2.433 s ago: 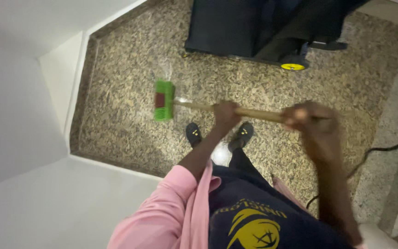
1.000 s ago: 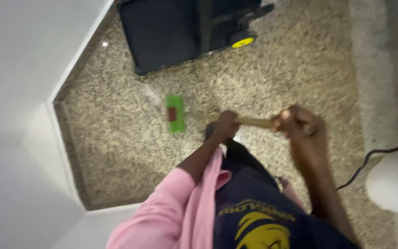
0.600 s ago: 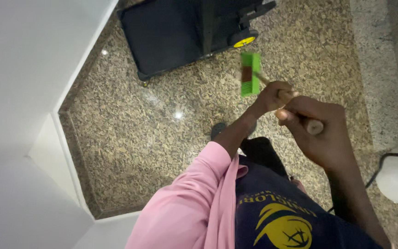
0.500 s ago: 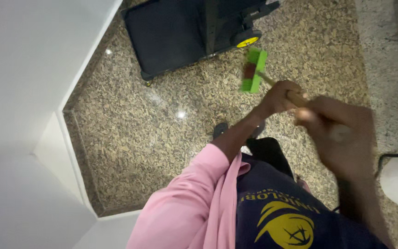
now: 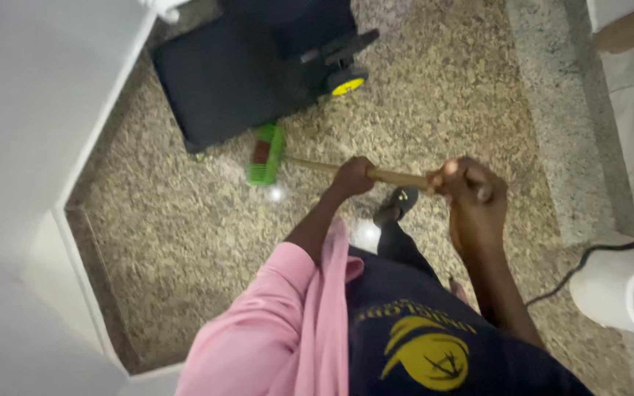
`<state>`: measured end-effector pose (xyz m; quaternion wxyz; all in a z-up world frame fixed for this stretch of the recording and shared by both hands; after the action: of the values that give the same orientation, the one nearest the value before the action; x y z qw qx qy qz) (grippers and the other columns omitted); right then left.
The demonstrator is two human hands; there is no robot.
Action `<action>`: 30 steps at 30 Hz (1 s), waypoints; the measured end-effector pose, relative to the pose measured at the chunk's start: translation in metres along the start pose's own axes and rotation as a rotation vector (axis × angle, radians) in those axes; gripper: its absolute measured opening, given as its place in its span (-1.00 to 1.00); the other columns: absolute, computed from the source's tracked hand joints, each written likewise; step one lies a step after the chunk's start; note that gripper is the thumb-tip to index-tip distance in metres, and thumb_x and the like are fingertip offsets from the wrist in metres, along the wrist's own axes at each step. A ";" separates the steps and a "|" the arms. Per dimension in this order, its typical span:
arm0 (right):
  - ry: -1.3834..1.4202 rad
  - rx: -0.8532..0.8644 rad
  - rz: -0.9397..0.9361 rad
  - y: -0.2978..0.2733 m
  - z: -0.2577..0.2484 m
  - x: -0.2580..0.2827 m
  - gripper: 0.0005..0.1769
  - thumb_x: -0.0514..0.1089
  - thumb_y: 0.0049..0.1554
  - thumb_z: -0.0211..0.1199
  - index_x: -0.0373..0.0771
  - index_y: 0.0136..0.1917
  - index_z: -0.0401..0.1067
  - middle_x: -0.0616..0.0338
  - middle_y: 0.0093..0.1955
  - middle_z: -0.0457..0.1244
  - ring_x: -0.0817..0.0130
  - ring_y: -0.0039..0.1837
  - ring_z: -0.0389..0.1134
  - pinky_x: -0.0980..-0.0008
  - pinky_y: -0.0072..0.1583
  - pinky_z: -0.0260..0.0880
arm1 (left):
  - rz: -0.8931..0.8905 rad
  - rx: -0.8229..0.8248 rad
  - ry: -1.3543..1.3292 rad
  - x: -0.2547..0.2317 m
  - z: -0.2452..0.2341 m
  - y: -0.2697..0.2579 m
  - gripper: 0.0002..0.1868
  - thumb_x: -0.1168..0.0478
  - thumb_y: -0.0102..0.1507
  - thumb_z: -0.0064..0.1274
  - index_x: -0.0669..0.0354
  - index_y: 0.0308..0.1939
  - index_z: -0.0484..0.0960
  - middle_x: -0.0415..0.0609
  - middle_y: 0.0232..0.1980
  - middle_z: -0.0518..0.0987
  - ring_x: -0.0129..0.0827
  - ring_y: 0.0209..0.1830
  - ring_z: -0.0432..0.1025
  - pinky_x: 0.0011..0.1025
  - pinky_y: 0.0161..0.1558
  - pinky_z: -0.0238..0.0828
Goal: The person sweeps a granite floor using a broom, pushing debris along the hallway, and then adjusts a cart of folded white linens before continuing to sweep.
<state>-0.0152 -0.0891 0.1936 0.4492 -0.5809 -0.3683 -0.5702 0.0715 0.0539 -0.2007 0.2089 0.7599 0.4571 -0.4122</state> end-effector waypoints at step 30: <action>-0.019 -0.089 -0.214 0.114 -0.209 0.088 -0.55 -0.10 0.35 0.26 -0.19 -0.38 0.35 0.24 -0.41 0.24 0.41 -0.37 0.25 0.33 -0.13 0.43 | 0.141 -0.844 -0.198 -0.311 0.091 0.117 -0.80 0.34 0.22 0.20 0.20 -0.39 0.45 0.05 -0.38 0.44 -0.05 -0.37 0.36 -0.12 -0.26 0.25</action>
<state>0.0299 -0.3308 0.2580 0.3561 -0.5630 -0.4068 -0.6251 0.0577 -0.2296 -0.0050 0.5714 0.5943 0.5102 -0.2449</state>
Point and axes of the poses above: each hand's wrist, its own y-axis towards the middle knuckle, its own z-axis out of the palm, x = y × z, the point moved 7 cm from there along y, towards the middle knuckle
